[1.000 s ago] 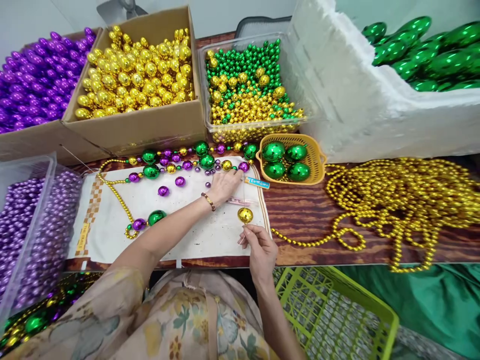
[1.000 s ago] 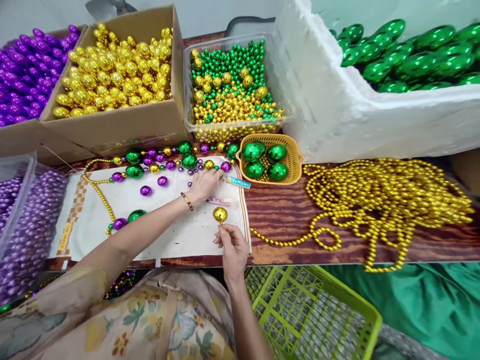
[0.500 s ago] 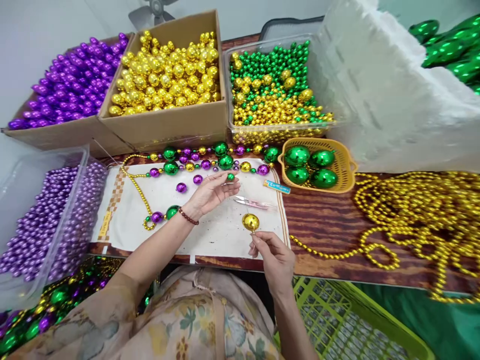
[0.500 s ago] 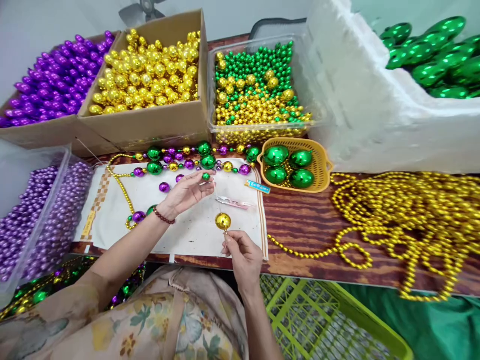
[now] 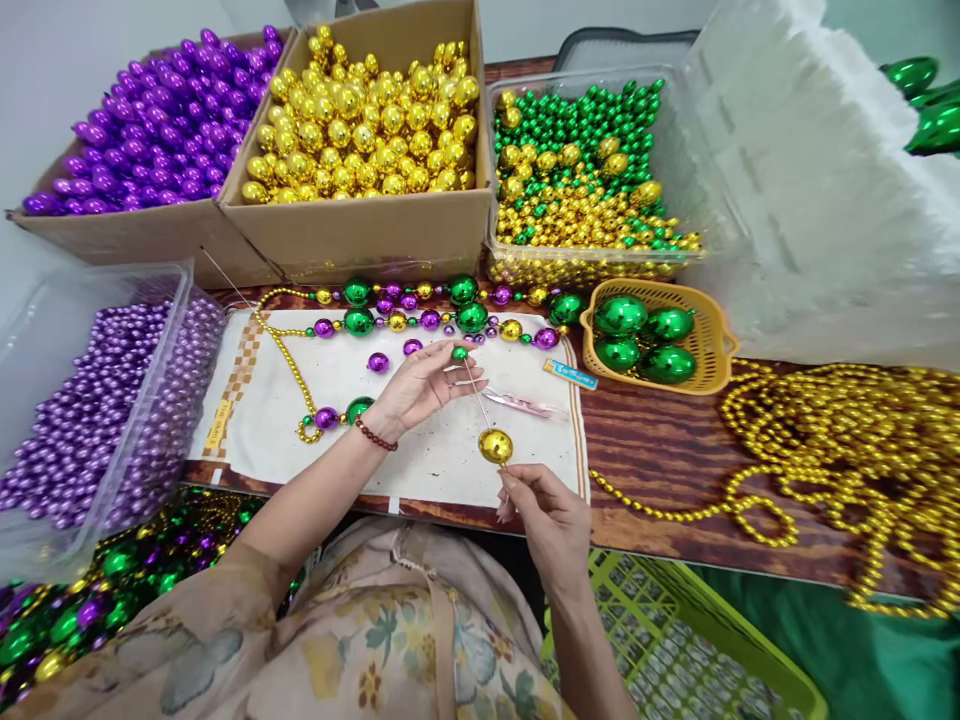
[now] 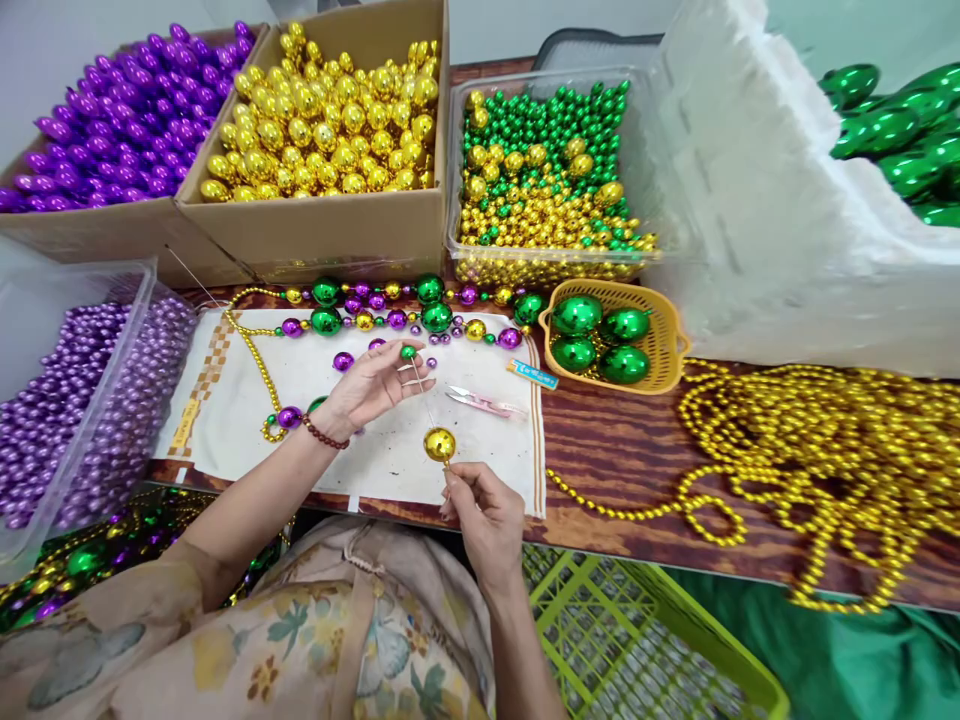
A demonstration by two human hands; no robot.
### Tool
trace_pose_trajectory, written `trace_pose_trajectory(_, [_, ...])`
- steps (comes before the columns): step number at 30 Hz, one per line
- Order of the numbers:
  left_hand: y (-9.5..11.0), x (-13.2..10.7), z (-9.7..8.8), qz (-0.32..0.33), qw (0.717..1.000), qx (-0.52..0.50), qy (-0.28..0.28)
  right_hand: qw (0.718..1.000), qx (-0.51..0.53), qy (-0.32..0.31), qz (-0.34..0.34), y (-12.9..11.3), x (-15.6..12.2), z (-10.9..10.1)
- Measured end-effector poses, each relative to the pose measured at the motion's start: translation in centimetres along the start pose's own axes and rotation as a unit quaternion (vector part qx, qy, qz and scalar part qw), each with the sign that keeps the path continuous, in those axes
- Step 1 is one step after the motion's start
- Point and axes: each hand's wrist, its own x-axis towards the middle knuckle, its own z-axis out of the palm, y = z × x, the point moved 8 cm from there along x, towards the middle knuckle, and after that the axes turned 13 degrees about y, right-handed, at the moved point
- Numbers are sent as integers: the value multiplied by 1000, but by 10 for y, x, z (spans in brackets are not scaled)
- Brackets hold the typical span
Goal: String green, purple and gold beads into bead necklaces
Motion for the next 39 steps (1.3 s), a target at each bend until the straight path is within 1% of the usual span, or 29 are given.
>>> trace_pose_trajectory(3, [2,-1,1,26,999,22,-14,1000,-4,1,10,4,0,0])
trace_pose_trajectory(5, [3,-4,2,64,995,72,-15,1000,-3,2,12,7,1,2])
trace_pose_trajectory(6, [3,-7,2,83,990,113,-19,1000,0,4,12,9,2,3])
trace_pose_trajectory(8, [3,-16,2,116,969,214,-31,1000,13,10,10,14,4,6])
trace_pose_trajectory(9, [5,-20,-1,134,954,268,-31,1000,20,13,9,16,5,7])
trace_pose_trajectory(10, [11,-23,-9,160,934,320,-18,1000,26,16,8,19,6,9])
trace_pose_trajectory(11, [22,-26,-19,196,907,372,11,999,31,18,7,23,7,11])
trace_pose_trajectory(12, [36,-28,-33,241,871,424,56,999,36,19,8,26,8,13])
trace_pose_trajectory(13, [53,-31,-47,286,824,478,107,999,40,18,9,29,9,14])
trace_pose_trajectory(14, [68,-33,-61,323,768,532,153,999,43,17,11,31,10,16])
trace_pose_trajectory(15, [80,-33,-73,343,712,584,185,999,46,14,12,34,11,17])
trace_pose_trajectory(16, [88,-31,-83,346,665,632,197,999,48,10,13,35,11,18])
trace_pose_trajectory(17, [91,-26,-91,336,627,675,194,999,50,6,13,36,12,20])
trace_pose_trajectory(18, [90,-21,-98,319,602,710,180,999,50,3,12,37,12,20])
trace_pose_trajectory(19, [87,-16,-103,303,584,736,161,999,49,-1,12,38,12,21])
trace_pose_trajectory(20, [84,-11,-105,291,571,754,143,999,49,-3,11,38,11,22])
trace_pose_trajectory(21, [81,-8,-107,286,563,764,131,999,48,-4,11,39,11,22])
trace_pose_trajectory(22, [79,-6,-107,289,565,763,126,999,48,-4,10,40,10,21])
trace_pose_trajectory(23, [78,-5,-106,299,577,750,125,999,48,-4,10,40,9,21])
trace_pose_trajectory(25, [80,-8,-99,335,625,694,125,999,51,-7,10,42,7,21])
trace_pose_trajectory(27, [84,-18,-84,390,675,617,107,998,54,-11,7,44,5,22])
trace_pose_trajectory(28, [85,-24,-74,419,692,581,89,998,55,-15,4,44,4,22])
trace_pose_trajectory(29, [86,-31,-63,447,703,549,68,998,56,-18,-1,43,3,23])
trace_pose_trajectory(31, [86,-45,-42,491,715,496,37,998,57,-25,-17,39,1,25])
trace_pose_trajectory(34, [82,-59,-19,522,728,445,10,997,61,-30,-42,31,-1,26])
trace_pose_trajectory(36, [80,-63,-9,531,731,428,1,996,62,-28,-54,28,-3,25])
trace_pose_trajectory(39, [77,-65,-2,535,739,410,-9,996,64,-23,-64,28,-5,22])
